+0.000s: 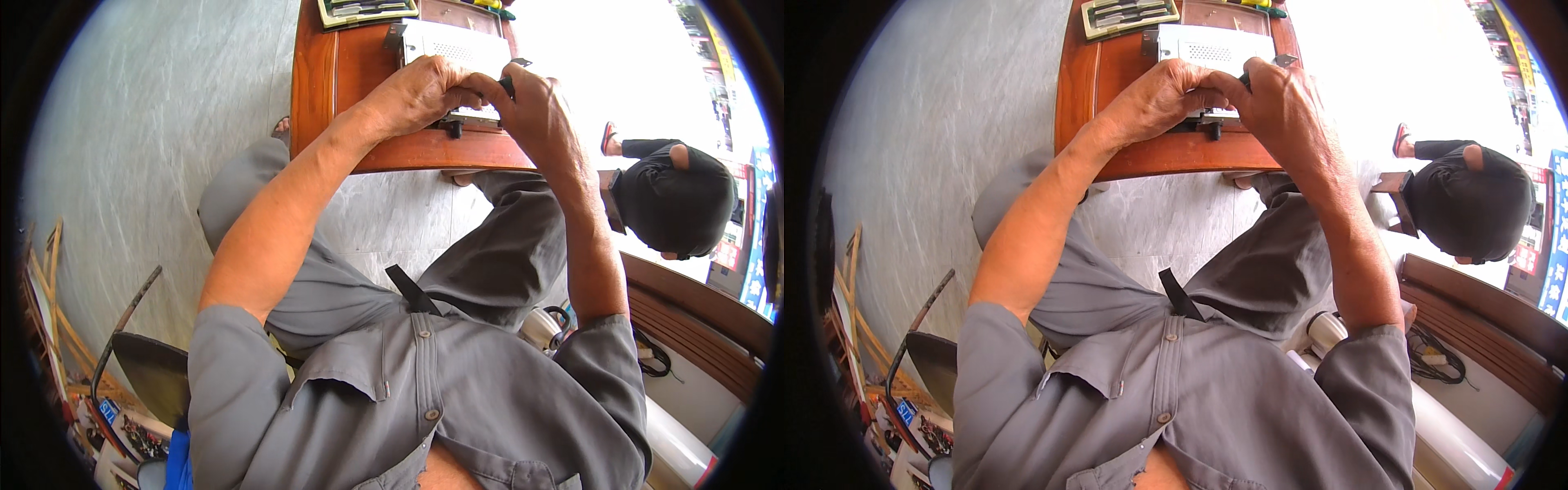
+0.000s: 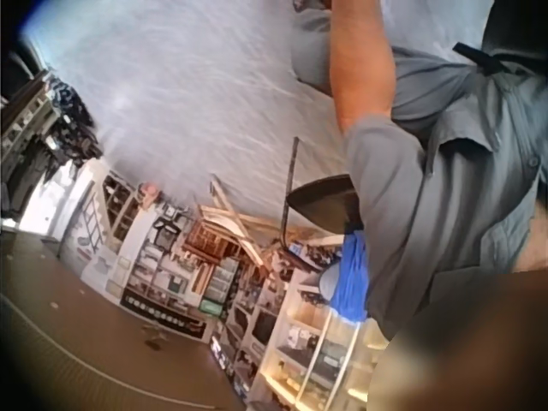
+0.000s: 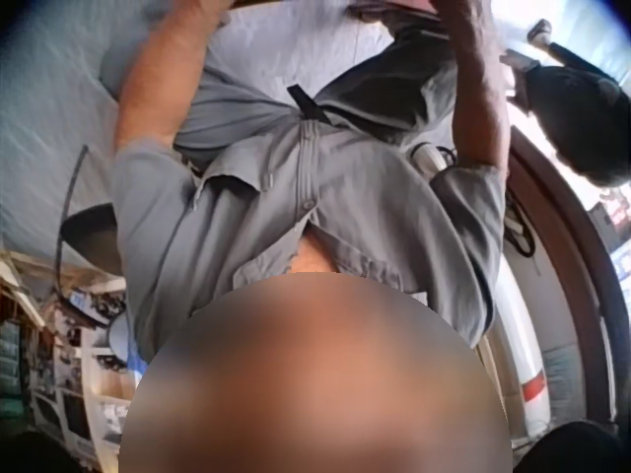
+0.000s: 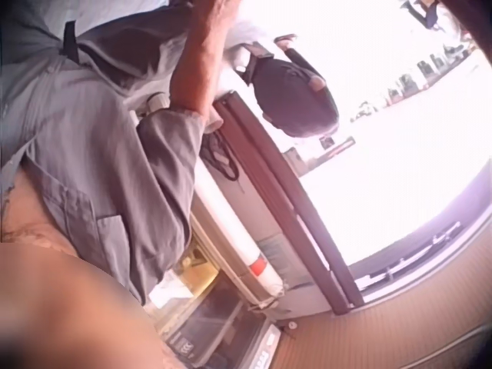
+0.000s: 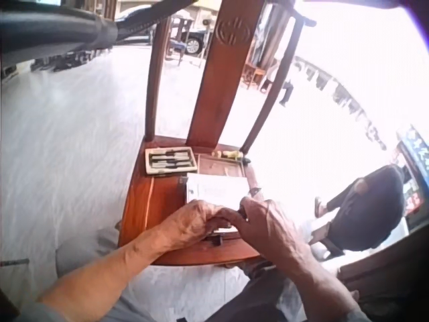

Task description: The person sits cross-legged on a chair and uses a screwdriver to remove screws from a silver electronic device placed on a wooden table. After unscrewing several fasteners, the person lifts the device, inspects it, and then walks to a tool cabinet to retrieve another tool before returning to the table.

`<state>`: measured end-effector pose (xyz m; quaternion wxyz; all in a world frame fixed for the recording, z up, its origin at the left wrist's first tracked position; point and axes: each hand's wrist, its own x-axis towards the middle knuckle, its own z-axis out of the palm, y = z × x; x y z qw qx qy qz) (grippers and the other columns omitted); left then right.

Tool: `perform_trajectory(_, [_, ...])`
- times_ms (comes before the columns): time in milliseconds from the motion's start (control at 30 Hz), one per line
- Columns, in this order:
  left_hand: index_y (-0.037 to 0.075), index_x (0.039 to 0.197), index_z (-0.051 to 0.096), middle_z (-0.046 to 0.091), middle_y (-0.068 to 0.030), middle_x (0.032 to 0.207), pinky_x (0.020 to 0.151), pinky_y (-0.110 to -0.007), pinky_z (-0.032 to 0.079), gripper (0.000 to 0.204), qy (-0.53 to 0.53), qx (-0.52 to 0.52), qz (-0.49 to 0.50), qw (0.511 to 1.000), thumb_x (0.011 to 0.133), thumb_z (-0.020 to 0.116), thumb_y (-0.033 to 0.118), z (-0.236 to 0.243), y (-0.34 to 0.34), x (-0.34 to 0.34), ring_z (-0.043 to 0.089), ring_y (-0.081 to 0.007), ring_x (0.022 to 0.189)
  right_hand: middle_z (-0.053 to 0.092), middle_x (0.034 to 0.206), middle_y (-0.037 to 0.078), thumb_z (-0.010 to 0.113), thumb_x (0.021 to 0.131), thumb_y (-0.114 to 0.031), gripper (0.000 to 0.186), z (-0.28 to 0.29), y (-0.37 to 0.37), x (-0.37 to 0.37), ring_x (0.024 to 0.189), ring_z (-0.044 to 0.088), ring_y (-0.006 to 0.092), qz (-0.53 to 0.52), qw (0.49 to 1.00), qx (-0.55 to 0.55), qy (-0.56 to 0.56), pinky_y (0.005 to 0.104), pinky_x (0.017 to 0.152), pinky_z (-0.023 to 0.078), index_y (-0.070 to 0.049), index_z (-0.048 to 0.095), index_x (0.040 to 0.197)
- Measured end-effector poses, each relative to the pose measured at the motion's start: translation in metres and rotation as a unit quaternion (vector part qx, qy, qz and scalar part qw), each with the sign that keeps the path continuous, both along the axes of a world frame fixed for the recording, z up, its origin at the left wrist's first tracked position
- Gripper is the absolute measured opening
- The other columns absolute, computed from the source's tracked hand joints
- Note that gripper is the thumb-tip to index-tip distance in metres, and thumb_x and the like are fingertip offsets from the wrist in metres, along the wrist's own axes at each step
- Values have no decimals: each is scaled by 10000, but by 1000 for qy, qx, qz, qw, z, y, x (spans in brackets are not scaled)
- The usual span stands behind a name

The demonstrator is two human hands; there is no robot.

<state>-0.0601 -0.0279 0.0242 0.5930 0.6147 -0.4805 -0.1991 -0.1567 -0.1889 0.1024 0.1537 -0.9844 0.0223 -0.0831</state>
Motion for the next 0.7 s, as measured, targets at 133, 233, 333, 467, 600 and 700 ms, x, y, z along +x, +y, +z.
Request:
perform_trajectory(133, [17,1161,740,776,-43,1008,939,-294,552,203,36,-7,-14,999,987,644,60,-5,-2,1,696,-124,965,572,577,200,692,993,-299,398,-3,3,1,528,626,336,13,1000,12,-19,437,506,477,12,598,764])
perform_trajectory(233, [15,1124,753,773,-30,975,923,-279,560,184,52,-20,-2,998,971,652,33,-8,-4,0,698,-117,943,582,593,204,683,996,-279,350,-2,4,0,544,631,356,14,999,41,-9,453,526,482,11,593,822])
perform_trajectory(333, [79,1102,787,780,-56,912,833,-287,581,184,53,-42,39,997,942,696,71,-7,-4,-6,709,-118,839,594,601,199,682,995,-267,326,-2,1,2,542,642,332,51,998,9,-29,442,538,491,2,593,833])
perform_trajectory(467, [48,1038,797,786,-39,933,843,-272,580,146,44,-8,94,995,923,710,31,-5,-2,-16,697,-90,863,597,585,177,691,985,-304,341,-3,-8,6,533,647,297,85,996,-33,-23,411,537,499,-11,601,835])
perform_trajectory(600, [53,1041,801,791,-42,942,808,-277,577,142,28,-33,138,990,910,750,68,-15,-6,-21,686,-84,841,600,554,141,699,976,-364,412,9,-5,7,490,625,257,80,991,-109,2,379,500,489,-14,648,764])
perform_trajectory(700, [53,1023,805,791,-39,938,794,-273,575,135,26,-12,167,985,903,774,107,-16,-6,-24,681,-82,830,603,539,124,705,971,-394,462,17,0,12,458,606,221,71,985,-157,33,356,472,477,-10,685,715])
